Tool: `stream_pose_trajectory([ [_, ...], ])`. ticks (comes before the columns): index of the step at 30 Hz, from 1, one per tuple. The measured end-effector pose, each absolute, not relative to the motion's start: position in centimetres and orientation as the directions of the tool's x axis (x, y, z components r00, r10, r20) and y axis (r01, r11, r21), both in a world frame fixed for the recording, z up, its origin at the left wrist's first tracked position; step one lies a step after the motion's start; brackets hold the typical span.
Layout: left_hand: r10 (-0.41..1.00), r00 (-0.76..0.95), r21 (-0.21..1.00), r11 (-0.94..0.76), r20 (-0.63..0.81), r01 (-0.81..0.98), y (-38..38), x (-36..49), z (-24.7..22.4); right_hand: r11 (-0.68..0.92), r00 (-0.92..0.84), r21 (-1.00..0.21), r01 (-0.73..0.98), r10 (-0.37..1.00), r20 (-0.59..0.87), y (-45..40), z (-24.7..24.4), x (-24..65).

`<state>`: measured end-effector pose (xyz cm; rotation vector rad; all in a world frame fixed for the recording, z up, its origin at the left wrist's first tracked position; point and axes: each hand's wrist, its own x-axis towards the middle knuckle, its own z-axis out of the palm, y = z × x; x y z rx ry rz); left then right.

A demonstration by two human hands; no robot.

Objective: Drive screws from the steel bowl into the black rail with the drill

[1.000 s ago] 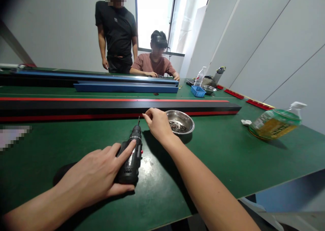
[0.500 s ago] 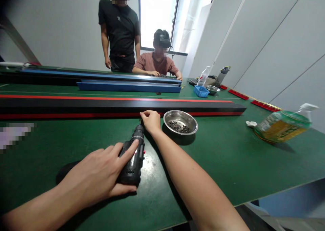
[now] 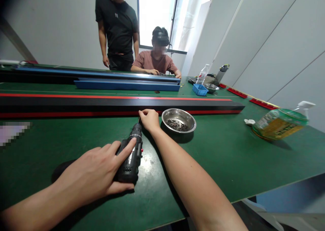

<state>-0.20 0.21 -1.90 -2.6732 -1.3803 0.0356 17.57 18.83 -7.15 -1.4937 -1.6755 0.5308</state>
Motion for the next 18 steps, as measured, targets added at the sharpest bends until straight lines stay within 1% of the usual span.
stream_pose_trajectory([
  [18, 0.811, 0.584, -0.119, -0.576, 0.047, 0.809, 0.16, -0.29, -1.92, 0.243, 0.002, -0.704, 0.668, 0.945, 0.328, 17.74, -6.45, 17.27],
])
